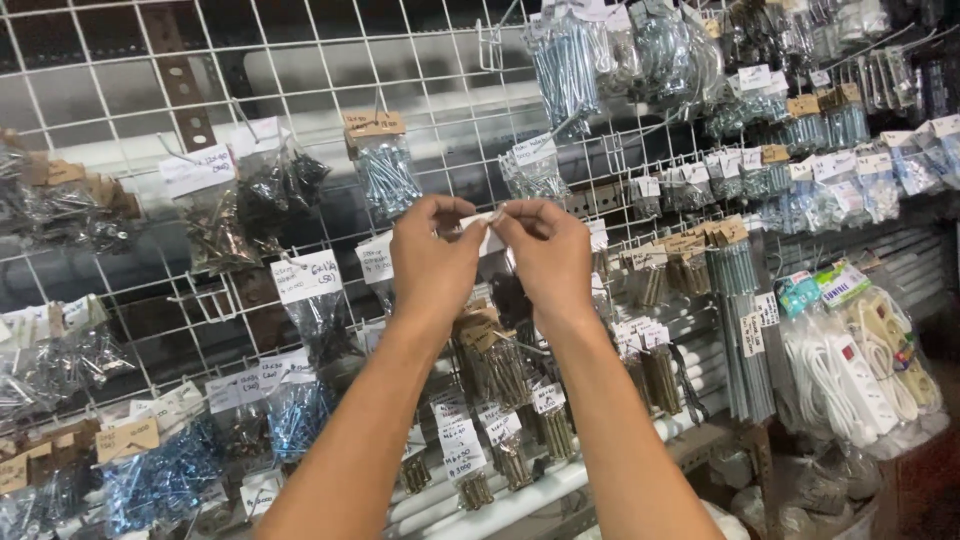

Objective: Organizing small bags of hardware by hanging them on a wire display rack in a storage area.

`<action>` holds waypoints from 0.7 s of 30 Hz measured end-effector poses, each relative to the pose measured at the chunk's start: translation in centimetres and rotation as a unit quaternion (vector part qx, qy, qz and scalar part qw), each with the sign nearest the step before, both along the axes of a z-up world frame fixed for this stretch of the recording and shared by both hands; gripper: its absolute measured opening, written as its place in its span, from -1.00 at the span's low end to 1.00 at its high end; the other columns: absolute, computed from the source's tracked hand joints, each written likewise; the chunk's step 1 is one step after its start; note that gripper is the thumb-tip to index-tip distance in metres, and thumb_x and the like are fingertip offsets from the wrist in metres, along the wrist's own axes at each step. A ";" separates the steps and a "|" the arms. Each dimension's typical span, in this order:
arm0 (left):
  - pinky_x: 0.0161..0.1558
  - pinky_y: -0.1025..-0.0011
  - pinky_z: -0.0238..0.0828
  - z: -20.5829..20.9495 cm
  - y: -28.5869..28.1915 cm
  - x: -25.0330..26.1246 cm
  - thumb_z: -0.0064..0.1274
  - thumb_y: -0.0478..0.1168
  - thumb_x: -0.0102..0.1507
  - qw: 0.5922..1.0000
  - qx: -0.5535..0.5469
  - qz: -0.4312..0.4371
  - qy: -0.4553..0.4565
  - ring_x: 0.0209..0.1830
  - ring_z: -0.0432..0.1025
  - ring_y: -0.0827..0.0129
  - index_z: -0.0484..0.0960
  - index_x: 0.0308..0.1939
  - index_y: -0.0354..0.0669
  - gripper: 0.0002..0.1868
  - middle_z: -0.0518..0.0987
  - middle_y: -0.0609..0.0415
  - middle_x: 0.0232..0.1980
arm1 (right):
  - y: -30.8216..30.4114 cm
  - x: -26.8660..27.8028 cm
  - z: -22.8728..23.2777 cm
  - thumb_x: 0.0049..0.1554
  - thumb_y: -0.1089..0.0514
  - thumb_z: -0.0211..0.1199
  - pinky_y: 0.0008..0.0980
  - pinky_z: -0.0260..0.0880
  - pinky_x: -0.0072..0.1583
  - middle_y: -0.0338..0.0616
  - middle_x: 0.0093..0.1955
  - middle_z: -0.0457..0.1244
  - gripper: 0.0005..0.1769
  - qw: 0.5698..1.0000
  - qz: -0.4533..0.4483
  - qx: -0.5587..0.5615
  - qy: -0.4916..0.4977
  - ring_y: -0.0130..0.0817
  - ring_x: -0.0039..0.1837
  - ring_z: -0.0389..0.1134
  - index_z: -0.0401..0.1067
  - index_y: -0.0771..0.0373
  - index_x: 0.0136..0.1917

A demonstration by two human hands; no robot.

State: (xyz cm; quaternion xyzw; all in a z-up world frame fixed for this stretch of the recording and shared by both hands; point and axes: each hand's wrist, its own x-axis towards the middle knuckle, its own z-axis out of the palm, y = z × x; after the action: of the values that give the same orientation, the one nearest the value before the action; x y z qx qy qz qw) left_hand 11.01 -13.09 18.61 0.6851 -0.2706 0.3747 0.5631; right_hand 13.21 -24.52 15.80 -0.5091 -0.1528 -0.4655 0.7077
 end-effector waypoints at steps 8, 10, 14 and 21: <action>-0.12 -0.07 0.61 -0.4 0.8 -1.5 -0.01 -0.52 0.26 0.992 0.091 0.056 -0.069 0.02 0.54 -0.32 0.54 0.00 -0.44 -0.78 0.49 -0.42 0.09 | 1.3 1.0 0.2 0.01 0.19 0.44 -0.27 0.43 0.08 -0.21 -0.09 0.47 -0.78 0.987 -0.107 -0.107 0.059 -0.32 -0.02 0.48 0.63 0.06 -0.02; -0.10 -0.07 0.61 -0.6 1.1 -1.2 -0.01 -0.54 0.25 0.980 0.146 0.103 -0.082 0.02 0.53 -0.33 0.57 -0.03 -0.49 -0.79 0.47 -0.37 0.12 | 0.9 2.4 0.2 0.00 0.17 0.46 -0.24 0.44 0.09 -0.21 -0.09 0.46 -0.79 0.976 -0.150 -0.141 0.065 -0.23 0.02 0.49 0.65 0.01 -0.04; 0.02 -0.18 0.58 -1.2 0.8 -2.8 -0.08 -0.68 0.18 0.928 0.307 0.182 -0.113 0.13 0.43 -0.47 0.57 -0.02 -0.74 -0.71 0.31 -0.51 0.35 | 0.4 3.9 -0.1 -0.04 0.23 0.43 -0.08 0.44 0.17 -0.10 0.01 0.30 -0.73 0.939 -0.254 -0.232 0.002 0.10 0.12 0.43 0.65 0.03 -0.03; 0.04 0.00 0.59 -2.4 0.6 0.7 0.06 -0.63 0.13 0.830 0.434 0.308 -0.167 0.26 0.31 -0.33 0.58 -0.06 -0.69 -0.71 0.25 -0.41 0.46 | 1.5 4.4 -0.7 0.09 0.21 0.29 0.09 0.41 0.18 0.10 -0.04 0.38 -0.75 0.949 -0.176 -0.259 0.031 0.24 0.11 0.43 0.64 0.18 0.05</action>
State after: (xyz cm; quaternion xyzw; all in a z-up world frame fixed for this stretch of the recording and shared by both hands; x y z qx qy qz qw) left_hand 11.73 -12.49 16.25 0.8334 -0.2707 0.4817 0.0097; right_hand 17.61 -23.03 15.09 -0.7080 -0.1540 -0.5112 0.4624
